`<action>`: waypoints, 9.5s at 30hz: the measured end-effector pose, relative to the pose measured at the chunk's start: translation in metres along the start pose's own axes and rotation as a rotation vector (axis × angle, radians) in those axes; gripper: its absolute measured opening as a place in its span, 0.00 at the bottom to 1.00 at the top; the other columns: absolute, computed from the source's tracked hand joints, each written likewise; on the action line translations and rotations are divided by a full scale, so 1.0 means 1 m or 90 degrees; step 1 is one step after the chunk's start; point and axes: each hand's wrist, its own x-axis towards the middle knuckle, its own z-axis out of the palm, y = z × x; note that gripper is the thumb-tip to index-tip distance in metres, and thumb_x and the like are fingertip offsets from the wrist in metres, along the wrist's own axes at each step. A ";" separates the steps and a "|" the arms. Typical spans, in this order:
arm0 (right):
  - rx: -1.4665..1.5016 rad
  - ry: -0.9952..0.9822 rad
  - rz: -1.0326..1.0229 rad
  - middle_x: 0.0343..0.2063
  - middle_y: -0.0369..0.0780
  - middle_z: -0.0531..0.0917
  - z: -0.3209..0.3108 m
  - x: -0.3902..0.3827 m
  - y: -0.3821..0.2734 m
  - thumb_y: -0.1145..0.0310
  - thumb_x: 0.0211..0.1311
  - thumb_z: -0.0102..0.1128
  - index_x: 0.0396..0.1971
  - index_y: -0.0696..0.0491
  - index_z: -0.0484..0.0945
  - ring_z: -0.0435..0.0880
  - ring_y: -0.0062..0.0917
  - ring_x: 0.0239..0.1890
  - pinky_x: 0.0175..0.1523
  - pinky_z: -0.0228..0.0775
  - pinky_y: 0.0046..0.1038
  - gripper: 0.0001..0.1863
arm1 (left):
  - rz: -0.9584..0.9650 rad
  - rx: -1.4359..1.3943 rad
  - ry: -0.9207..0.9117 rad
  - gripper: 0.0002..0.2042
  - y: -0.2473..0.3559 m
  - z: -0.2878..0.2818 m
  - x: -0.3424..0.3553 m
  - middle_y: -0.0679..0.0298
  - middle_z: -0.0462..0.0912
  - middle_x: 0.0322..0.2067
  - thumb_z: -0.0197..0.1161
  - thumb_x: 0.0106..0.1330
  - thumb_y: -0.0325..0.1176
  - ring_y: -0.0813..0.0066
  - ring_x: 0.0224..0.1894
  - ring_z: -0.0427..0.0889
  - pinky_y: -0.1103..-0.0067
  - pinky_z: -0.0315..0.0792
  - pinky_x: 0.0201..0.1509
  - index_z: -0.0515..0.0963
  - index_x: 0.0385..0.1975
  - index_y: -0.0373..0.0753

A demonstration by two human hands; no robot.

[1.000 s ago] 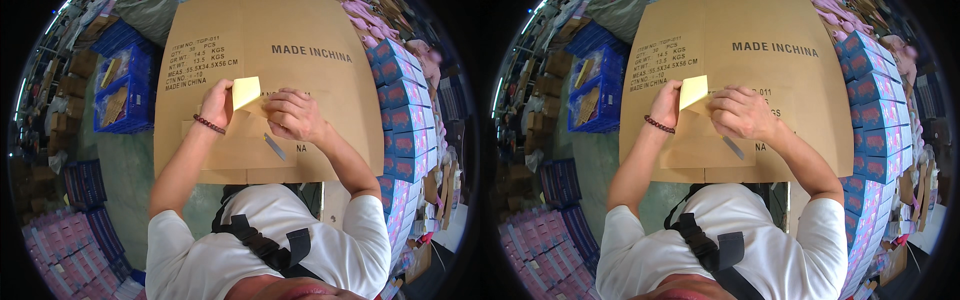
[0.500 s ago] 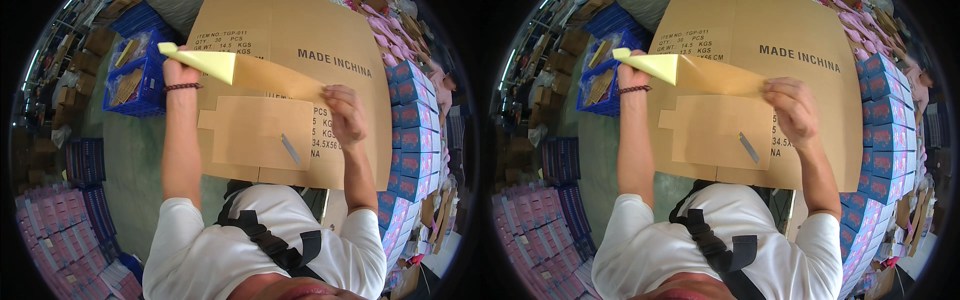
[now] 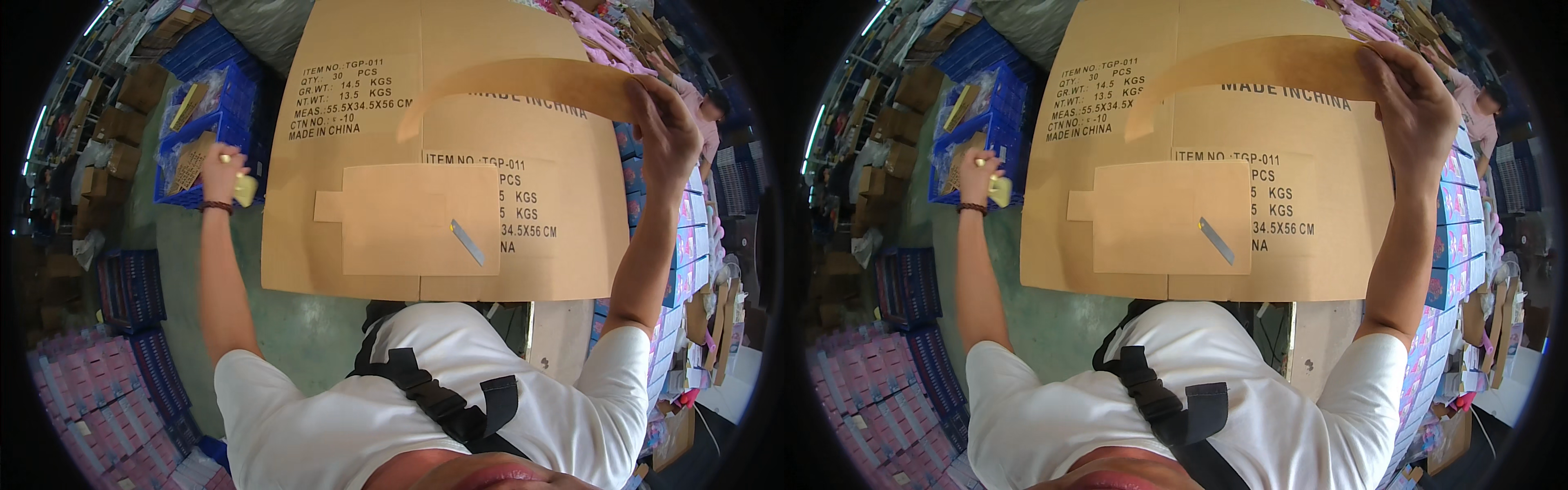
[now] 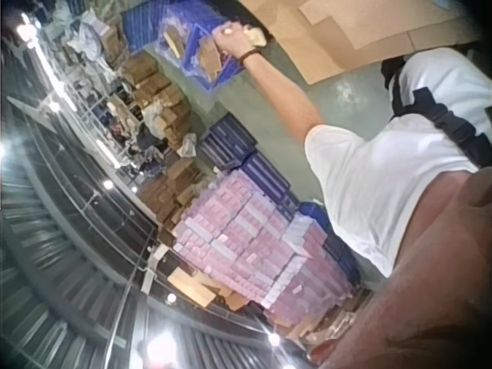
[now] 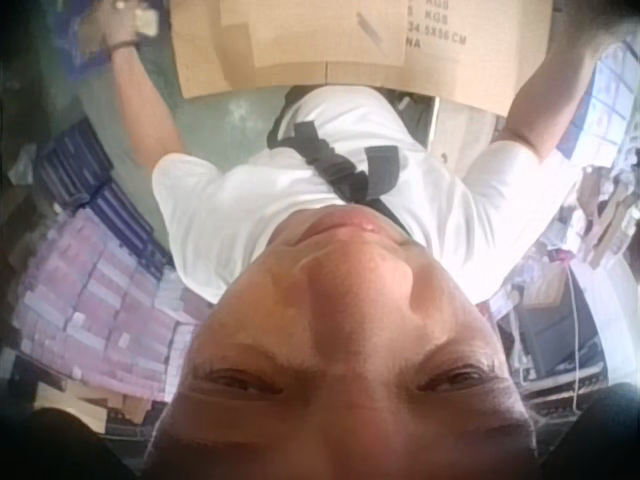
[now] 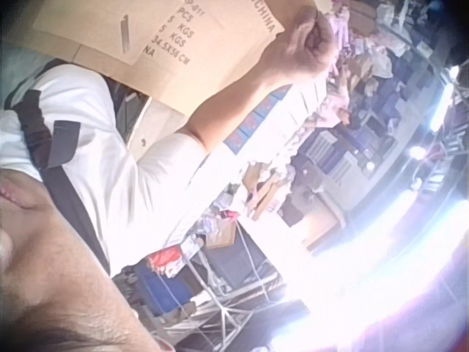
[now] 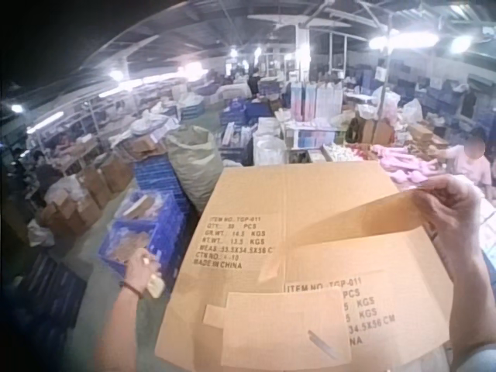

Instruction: The person applies printed cardboard labels to large flat cardboard boxes using yellow adhesive tape. They position each label, smooth it down, and secure it with tape, repeating the process for multiple boxes.

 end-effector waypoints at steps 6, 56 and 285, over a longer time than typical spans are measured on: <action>-0.065 -0.048 0.059 0.20 0.29 0.77 0.016 0.008 -0.013 0.70 0.54 0.66 0.35 0.59 0.81 0.66 0.06 0.17 0.20 0.54 0.10 0.10 | -0.026 -0.172 -0.366 0.22 0.054 0.108 -0.074 0.58 0.79 0.40 0.58 0.61 0.26 0.83 0.13 0.71 0.88 0.64 0.12 0.63 0.56 0.38; -0.228 -0.100 0.328 0.25 0.42 0.83 -0.020 0.042 0.390 0.61 0.52 0.63 0.32 0.61 0.82 0.80 0.22 0.28 0.36 0.71 0.27 0.16 | -0.178 0.061 -0.351 0.12 0.106 0.426 0.011 0.69 0.72 0.18 0.64 0.57 0.40 0.81 0.14 0.69 0.81 0.66 0.19 0.77 0.28 0.36; 0.607 -0.314 0.784 0.29 0.35 0.76 0.176 -0.268 0.003 0.70 0.64 0.53 0.43 0.56 0.72 0.77 0.20 0.28 0.31 0.71 0.22 0.10 | -0.031 0.145 -0.453 0.12 0.020 -0.013 -0.131 0.68 0.79 0.22 0.62 0.58 0.37 0.86 0.22 0.73 0.84 0.66 0.22 0.80 0.31 0.33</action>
